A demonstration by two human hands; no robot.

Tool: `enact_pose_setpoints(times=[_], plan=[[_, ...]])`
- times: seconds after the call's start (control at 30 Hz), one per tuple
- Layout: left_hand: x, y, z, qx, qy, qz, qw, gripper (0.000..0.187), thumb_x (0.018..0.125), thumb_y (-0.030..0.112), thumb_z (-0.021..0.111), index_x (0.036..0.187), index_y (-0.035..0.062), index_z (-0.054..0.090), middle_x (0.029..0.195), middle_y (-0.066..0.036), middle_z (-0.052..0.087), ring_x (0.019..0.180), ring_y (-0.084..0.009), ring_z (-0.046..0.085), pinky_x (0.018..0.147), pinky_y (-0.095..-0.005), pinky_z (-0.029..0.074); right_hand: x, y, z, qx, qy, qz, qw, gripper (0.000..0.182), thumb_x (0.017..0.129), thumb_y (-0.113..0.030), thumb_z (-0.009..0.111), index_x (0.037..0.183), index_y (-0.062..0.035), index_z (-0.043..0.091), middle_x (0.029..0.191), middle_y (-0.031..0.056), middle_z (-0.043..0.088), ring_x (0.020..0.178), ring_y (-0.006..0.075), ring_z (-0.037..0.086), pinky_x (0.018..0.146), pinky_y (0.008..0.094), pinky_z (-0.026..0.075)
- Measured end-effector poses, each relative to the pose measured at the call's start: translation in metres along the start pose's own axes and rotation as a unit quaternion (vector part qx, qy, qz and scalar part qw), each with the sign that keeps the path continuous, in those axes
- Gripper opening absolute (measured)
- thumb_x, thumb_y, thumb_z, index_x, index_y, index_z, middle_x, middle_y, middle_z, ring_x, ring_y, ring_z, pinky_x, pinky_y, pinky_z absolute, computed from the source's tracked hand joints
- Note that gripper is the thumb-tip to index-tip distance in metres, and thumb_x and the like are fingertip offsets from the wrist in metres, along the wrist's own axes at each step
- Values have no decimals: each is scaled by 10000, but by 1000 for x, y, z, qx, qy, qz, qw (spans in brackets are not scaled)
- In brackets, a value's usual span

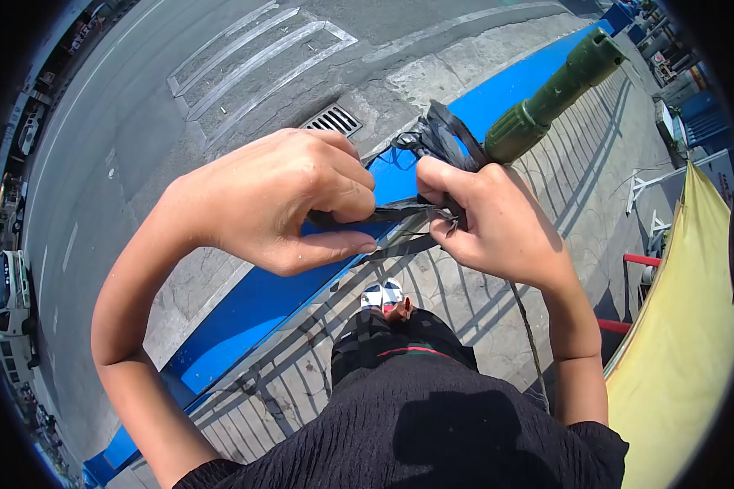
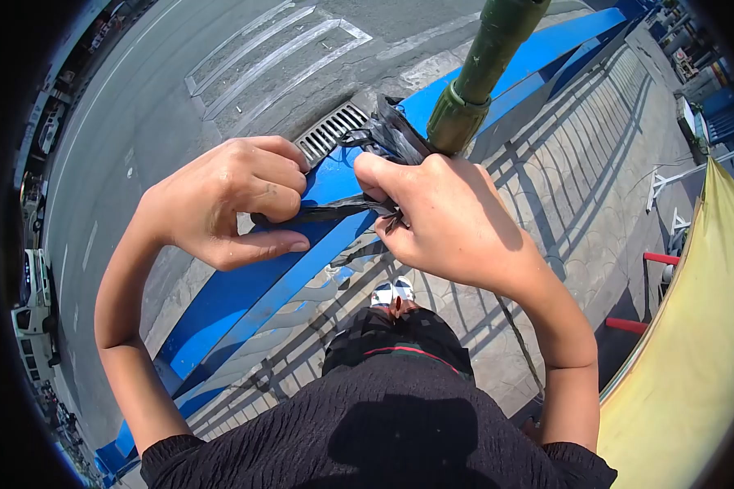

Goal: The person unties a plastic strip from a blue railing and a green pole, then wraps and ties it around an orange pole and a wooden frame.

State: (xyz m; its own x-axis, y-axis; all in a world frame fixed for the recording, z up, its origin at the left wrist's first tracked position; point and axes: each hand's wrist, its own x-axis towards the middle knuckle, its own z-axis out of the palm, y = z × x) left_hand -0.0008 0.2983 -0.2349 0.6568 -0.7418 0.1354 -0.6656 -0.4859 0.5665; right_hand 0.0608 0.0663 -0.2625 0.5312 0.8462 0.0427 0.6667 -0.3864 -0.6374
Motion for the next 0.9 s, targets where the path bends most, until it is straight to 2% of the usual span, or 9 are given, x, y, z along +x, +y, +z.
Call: enact_pose_setpoints(times=[0.17, 0.23, 0.3, 0.37, 0.57, 0.63, 0.7, 0.83, 0.9], plan=[[-12, -6, -21, -30, 52, -128, 990, 279, 711, 149, 761, 585, 27, 544, 732, -83, 583, 713, -199, 568, 731, -358, 459, -4, 3, -18, 63, -76, -94, 991, 175, 801, -102, 668, 803, -32, 508, 555, 86, 465, 453, 218, 476, 466, 335, 388], [-17, -23, -16, -51, 99, -136, 984, 311, 728, 178, 756, 554, 29, 546, 671, -66, 588, 659, -174, 537, 734, -351, 438, -6, 17, -14, 186, -57, -136, 971, 232, 827, -145, 691, 741, -33, 508, 546, 26, 419, 445, 105, 388, 434, 266, 335], [-19, -22, -18, -22, 66, -114, 991, 333, 738, 180, 743, 529, 35, 528, 607, -60, 552, 620, -173, 517, 745, -348, 429, -21, 25, -30, 417, -152, 1, 896, 233, 825, -153, 706, 752, -45, 513, 569, -22, 441, 474, 38, 395, 422, 222, 298], [-17, -6, -11, 10, 38, -68, 997, 393, 747, 175, 713, 469, 60, 460, 457, -30, 415, 497, -174, 439, 792, -357, 412, -44, 40, -24, 591, -94, -8, 801, 205, 782, -107, 720, 859, -18, 552, 628, -16, 499, 491, 33, 422, 450, 185, 296], [-6, 54, 18, -24, -2, -10, 1000, 325, 715, 76, 717, 500, 68, 474, 482, -21, 426, 470, -183, 477, 708, -367, 450, -67, 55, -11, 563, -48, -11, 825, 200, 717, -35, 744, 863, -12, 609, 735, -2, 542, 611, 39, 491, 527, 208, 369], [-4, 64, 8, -3, -22, -36, 999, 201, 719, 94, 746, 624, 47, 576, 548, -47, 521, 519, -210, 538, 648, -356, 462, -72, 25, -29, 418, -22, 33, 907, 164, 716, -35, 743, 834, -23, 630, 746, 7, 539, 598, 73, 501, 539, 221, 386], [-6, 79, 6, 55, -35, -248, 967, 187, 722, 147, 772, 789, 31, 641, 638, -76, 593, 572, -230, 566, 646, -368, 469, -78, 2, -30, -34, 173, -163, 971, 170, 660, -48, 766, 787, -16, 657, 800, 60, 576, 628, 99, 486, 512, 226, 370], [-22, 78, 22, 108, -7, -79, 991, 196, 733, 85, 716, 914, 34, 659, 699, -75, 616, 654, -241, 586, 684, -369, 480, -75, -8, -9, 230, 18, -122, 965, 247, 790, -140, 711, 668, -19, 534, 788, 32, 538, 541, 108, 426, 507, 244, 347], [-23, 92, 22, 111, -23, -59, 992, 181, 721, 53, 701, 893, 24, 655, 695, -66, 584, 662, -245, 578, 691, -358, 479, -71, -2, -1, 263, -33, 45, 963, 322, 850, -172, 678, 656, -20, 471, 618, 0, 486, 499, 81, 376, 497, 232, 322]])
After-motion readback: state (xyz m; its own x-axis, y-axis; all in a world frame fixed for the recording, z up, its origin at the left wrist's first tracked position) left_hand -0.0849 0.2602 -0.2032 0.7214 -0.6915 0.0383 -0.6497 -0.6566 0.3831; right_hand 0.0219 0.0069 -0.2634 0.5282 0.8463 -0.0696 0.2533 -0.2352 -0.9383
